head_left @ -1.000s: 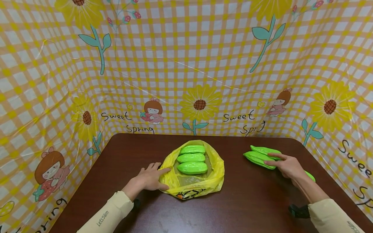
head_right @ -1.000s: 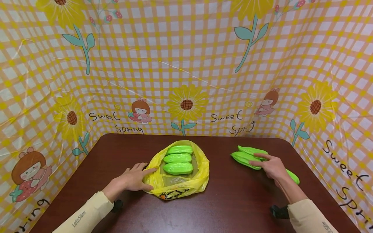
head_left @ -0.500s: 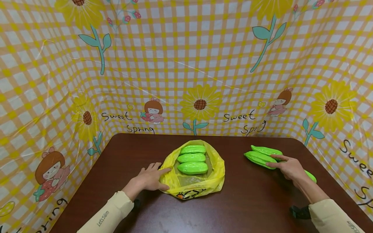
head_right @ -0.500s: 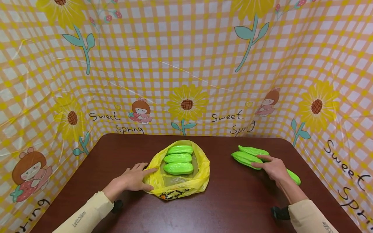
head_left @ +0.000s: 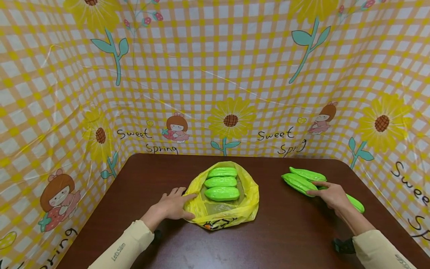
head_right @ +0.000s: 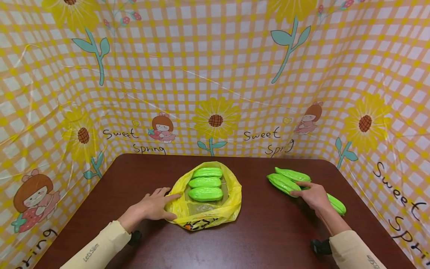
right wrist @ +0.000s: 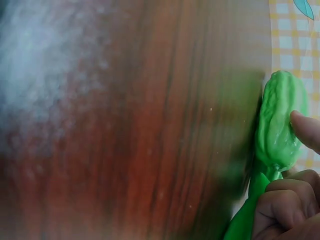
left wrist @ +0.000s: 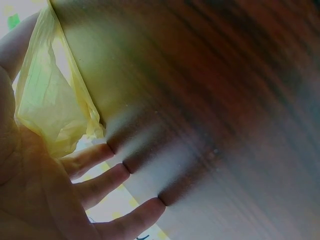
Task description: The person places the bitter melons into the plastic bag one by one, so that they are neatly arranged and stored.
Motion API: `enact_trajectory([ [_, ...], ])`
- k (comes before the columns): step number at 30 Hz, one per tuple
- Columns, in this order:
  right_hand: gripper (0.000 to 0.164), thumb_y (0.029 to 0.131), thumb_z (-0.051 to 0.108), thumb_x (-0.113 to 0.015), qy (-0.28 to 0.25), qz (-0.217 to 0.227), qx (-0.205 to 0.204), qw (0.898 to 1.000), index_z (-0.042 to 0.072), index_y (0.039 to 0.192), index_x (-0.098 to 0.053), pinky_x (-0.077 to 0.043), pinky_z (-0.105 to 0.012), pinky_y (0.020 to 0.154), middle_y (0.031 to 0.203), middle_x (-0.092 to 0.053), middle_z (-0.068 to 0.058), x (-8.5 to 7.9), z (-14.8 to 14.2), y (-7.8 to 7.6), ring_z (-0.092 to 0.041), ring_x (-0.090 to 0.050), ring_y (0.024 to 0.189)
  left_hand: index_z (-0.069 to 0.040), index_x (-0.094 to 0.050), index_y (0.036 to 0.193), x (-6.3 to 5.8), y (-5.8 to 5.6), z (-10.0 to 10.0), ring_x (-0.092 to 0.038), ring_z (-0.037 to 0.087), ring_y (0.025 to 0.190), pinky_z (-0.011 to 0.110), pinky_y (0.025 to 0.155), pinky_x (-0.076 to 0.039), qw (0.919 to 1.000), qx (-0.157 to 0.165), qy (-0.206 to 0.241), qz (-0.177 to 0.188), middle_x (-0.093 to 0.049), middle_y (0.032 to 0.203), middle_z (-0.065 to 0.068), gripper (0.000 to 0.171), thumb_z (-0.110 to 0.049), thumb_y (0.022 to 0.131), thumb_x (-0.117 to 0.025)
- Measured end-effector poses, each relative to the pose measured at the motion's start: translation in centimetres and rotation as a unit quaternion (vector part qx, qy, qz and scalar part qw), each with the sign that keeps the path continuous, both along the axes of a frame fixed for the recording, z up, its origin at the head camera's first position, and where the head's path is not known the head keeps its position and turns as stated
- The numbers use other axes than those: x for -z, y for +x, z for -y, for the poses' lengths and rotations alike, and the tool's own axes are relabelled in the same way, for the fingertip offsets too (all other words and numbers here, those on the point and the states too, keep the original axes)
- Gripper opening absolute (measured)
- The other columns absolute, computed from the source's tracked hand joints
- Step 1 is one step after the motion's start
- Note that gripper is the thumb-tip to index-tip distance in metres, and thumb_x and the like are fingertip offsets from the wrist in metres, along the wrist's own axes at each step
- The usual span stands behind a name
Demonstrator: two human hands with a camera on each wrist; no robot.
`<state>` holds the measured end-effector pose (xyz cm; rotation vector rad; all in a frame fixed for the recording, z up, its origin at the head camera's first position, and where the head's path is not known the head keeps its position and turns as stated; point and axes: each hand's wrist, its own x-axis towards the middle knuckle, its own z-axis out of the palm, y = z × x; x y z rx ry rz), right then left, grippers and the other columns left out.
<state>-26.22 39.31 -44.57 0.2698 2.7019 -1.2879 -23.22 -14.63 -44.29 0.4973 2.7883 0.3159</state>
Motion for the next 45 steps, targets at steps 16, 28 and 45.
enact_trajectory([
  [16, 0.083, 0.086, 0.037, -0.079, 0.001, -0.004, -0.003, 1.0, -0.004, 0.148, -0.044, -0.034, -0.03, 0.043, 0.048, -0.024, 0.012, -0.3, 0.1, -0.1, -0.007, -0.023, 0.041, -0.031, -0.044, 0.153, -0.2, -0.3, -0.1, -0.028, 0.038, 0.148, 0.068, 0.109, -0.028, 1.0, -0.002, -0.004, -0.004, -0.031, 0.16, 0.015, 0.077, -0.054, 0.086, -0.074],
  [28, 0.083, 0.085, 0.037, -0.08, -0.012, 0.006, -0.009, 1.0, -0.006, 0.148, -0.045, -0.033, -0.031, 0.043, 0.047, -0.024, 0.012, -0.3, -0.1, 0.0, -0.008, -0.023, 0.041, -0.031, -0.043, 0.154, -0.1, -0.6, 0.0, -0.025, 0.039, 0.149, 0.069, 0.111, -0.025, 1.0, 0.0, 0.006, 0.002, -0.027, 0.162, 0.016, 0.076, -0.053, 0.088, -0.073],
  [45, 0.084, 0.086, 0.04, -0.079, -0.008, 0.005, -0.029, 1.0, -0.003, 0.149, -0.044, -0.033, -0.032, 0.044, 0.046, -0.023, 0.013, -1.5, 1.0, 0.7, -0.008, -0.021, 0.041, -0.027, -0.042, 0.155, -0.2, -0.5, 0.1, -0.022, 0.037, 0.152, 0.068, 0.113, -0.024, 0.9991, 0.009, 0.035, 0.023, -0.022, 0.165, 0.016, 0.078, -0.047, 0.087, -0.076],
])
